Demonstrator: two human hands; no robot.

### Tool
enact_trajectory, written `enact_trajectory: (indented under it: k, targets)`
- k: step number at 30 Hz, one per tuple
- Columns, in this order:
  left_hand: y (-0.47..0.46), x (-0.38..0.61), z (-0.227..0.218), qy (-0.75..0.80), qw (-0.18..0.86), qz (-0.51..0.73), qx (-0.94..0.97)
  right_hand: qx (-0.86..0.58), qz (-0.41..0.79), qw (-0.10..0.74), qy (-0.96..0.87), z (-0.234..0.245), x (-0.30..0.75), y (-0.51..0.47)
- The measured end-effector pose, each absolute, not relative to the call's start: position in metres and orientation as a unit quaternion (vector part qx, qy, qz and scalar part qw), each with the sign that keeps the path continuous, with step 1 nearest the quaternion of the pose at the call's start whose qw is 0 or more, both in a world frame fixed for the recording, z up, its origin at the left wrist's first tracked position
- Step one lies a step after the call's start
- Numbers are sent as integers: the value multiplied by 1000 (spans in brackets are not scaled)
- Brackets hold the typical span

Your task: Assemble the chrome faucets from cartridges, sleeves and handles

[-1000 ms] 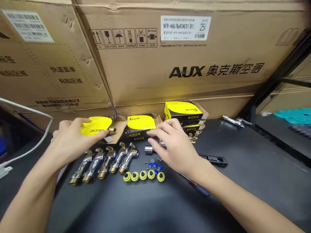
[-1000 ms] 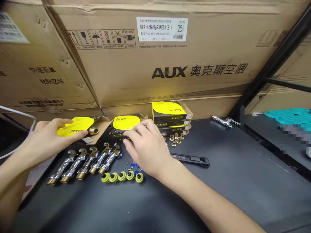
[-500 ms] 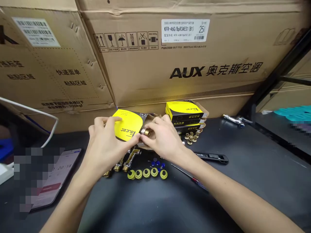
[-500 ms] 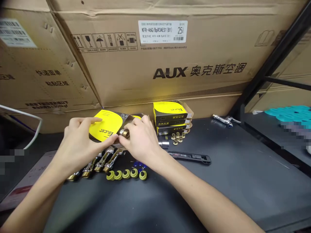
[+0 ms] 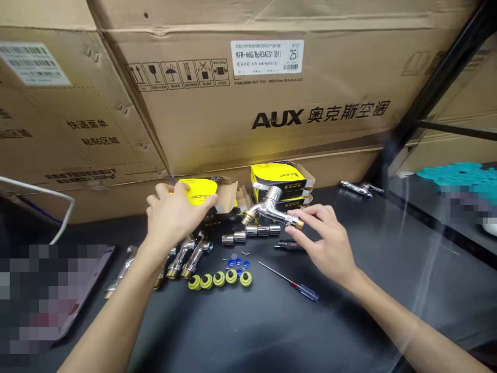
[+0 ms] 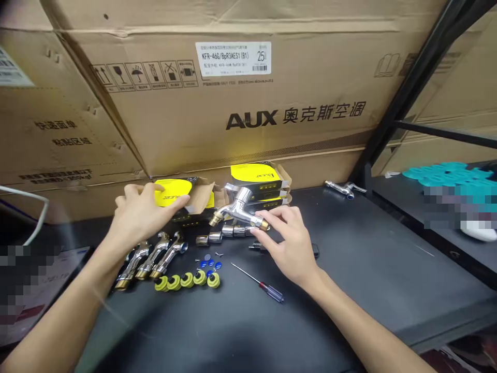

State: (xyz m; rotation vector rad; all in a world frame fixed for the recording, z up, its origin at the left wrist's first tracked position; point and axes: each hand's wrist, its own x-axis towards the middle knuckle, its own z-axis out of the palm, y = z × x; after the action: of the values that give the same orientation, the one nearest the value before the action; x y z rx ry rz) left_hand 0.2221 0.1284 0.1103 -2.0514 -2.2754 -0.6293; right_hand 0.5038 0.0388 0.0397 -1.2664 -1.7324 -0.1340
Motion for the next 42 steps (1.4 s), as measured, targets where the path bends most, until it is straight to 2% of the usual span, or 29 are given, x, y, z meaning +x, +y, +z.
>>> enact_trajectory:
  k: [8, 11, 13, 15, 17, 18, 20, 22, 25, 27, 29, 31, 33, 35, 38, 42]
  targets:
    - [149, 252, 94, -688, 5, -246, -683, -498, 18, 510, -701, 31, 509, 30]
    - [133, 244, 96, -650, -12, -293, -701, -487, 120, 524, -688, 31, 507, 29]
    - [115, 240, 98, -607, -51, -312, -729, -473, 235, 536, -658, 32, 503, 30]
    - [95, 242, 98, -552, -144, -311, -760, -437, 372, 553, -604, 35, 493, 30]
    - [77, 250, 96, -440, -402, -371, -712, -385, 503, 561, -534, 38, 479, 29]
    - [70, 255, 94, -389, -485, -407, -670, -361, 558, 554, -502, 40, 470, 28]
    - [59, 264, 92, -323, -576, -464, -590, -329, 629, 516, -479, 43, 455, 26]
    - [54, 267, 90, -312, -615, -496, -527, -323, 633, 457, -536, 45, 446, 26]
    - [51, 257, 89, -362, -552, -515, -546, -374, 524, 426, -635, 50, 447, 32]
    - [48, 248, 90, -386, -431, -486, -655, -414, 467, 465, -629, 58, 455, 37]
    - [44, 244, 91, -346, -275, -429, -788, -397, 477, 478, -622, 71, 462, 39]
    - [39, 246, 91, -271, -121, -377, -877, -362, 482, 416, -681, 85, 466, 36]
    - [33, 252, 91, -214, -9, -342, -915, -368, 418, 350, -753, 97, 464, 32]
    - [27, 258, 91, -187, 52, -323, -926, -371, 356, 307, -801, 102, 461, 29]
    - [22, 260, 92, -181, 99, -329, -921, -372, 346, 265, -819, 98, 457, 26]
    - [26, 252, 89, -181, 117, -363, -907, -409, 386, 297, -771, 89, 453, 19]
